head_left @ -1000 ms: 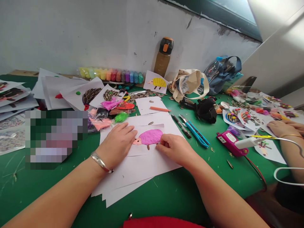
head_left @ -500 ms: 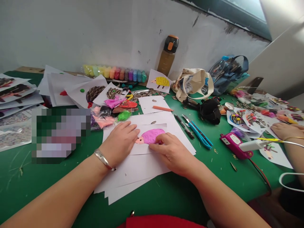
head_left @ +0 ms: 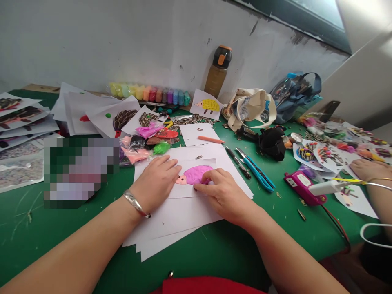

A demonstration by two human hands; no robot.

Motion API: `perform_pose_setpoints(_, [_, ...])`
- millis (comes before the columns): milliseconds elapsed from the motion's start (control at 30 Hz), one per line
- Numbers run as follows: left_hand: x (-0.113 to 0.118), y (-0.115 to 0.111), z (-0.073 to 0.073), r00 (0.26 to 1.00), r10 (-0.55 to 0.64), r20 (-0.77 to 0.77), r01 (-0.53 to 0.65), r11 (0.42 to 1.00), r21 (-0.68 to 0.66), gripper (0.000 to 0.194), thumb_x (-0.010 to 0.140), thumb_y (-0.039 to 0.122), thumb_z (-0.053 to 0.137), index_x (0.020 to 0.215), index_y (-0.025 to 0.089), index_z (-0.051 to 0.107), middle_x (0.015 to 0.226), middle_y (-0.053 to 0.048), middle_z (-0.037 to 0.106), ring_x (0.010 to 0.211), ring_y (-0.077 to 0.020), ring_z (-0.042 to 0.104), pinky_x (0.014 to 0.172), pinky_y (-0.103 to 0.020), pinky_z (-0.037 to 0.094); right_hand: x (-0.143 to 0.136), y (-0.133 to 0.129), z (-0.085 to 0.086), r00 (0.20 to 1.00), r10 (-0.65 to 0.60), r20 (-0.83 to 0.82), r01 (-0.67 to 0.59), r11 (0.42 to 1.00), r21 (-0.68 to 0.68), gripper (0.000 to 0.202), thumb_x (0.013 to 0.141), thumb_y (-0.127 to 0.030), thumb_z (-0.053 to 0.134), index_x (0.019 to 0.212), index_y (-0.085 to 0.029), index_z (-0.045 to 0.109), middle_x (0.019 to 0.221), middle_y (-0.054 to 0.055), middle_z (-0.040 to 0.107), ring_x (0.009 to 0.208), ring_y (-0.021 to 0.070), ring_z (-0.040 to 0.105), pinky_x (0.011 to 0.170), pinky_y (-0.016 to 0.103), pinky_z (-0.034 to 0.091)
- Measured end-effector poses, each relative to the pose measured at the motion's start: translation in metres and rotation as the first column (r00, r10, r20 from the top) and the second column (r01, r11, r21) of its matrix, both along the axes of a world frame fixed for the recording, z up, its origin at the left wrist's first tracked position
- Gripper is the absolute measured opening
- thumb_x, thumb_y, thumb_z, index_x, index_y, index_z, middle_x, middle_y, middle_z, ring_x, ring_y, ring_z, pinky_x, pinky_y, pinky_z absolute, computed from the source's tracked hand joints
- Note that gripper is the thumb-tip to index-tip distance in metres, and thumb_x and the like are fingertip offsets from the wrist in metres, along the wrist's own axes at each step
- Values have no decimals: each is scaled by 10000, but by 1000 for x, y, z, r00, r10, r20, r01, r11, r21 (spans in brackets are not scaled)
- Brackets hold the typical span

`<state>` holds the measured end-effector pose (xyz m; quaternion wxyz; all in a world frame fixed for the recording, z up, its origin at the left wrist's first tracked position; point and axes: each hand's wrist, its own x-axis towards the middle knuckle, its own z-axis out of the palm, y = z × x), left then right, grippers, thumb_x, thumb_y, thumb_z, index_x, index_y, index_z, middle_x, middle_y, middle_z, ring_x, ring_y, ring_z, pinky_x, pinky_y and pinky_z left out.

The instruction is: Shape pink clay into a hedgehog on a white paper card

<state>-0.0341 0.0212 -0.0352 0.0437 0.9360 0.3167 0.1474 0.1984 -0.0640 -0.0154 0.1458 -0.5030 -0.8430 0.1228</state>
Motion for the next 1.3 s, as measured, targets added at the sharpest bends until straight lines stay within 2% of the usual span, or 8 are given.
perform_pose_setpoints(167, [0,-1,1,1000,3,17,-3,1000,-5,269,955,133,442,1104,163,665,1115,-122,662,1131,-296,530,1029,-503,442,3,0,1,999,14,-42,-14,1000,-12,418,937,-57,478,1210,-270,712,1147,101,616,1035,243,495,902,419,413])
perform_pose_setpoints(533, [1,-1,2,1000,5,-17,-5,1000,-13,261,967,135,435,1091,148,664,1089,-127,654,1119,-297,526,1030,-509,439,2,-3,9,997,58,50,-55,997,-55,374,917,-30,480,1085,-251,730,1097,80,627,1002,229,490,895,405,385])
perform_pose_setpoints(767, [0,-1,4,1000,0,-31,0,1000,-13,252,969,141,432,1077,154,659,1073,-121,649,1087,-290,530,1005,-498,450,6,-4,9,999,45,-14,-45,999,1,508,884,11,450,1236,-273,680,1101,82,617,992,224,489,880,396,388])
perform_pose_setpoints(933, [1,-1,3,1000,3,-5,-3,1000,-5,248,959,133,443,1075,164,660,1079,-118,652,1096,-293,527,1000,-494,453,3,-5,8,994,99,49,-96,994,-52,420,878,12,493,1111,-259,712,1040,70,611,974,216,490,873,383,374])
perform_pose_setpoints(1133, [1,-1,3,1000,1,-19,-1,1000,-11,251,960,133,441,1075,144,664,1083,-130,653,1092,-301,527,1004,-509,451,4,-5,8,996,82,26,-81,996,-42,446,886,11,511,1182,-276,683,1065,63,596,971,207,484,862,361,363])
perform_pose_setpoints(1300, [1,-1,3,1000,5,-3,-5,1000,-3,262,960,128,438,1093,159,662,1109,-127,658,1120,-299,529,1014,-507,449,4,-6,9,994,93,58,-89,993,-82,370,905,-7,492,1081,-249,710,995,60,609,924,206,478,839,363,363])
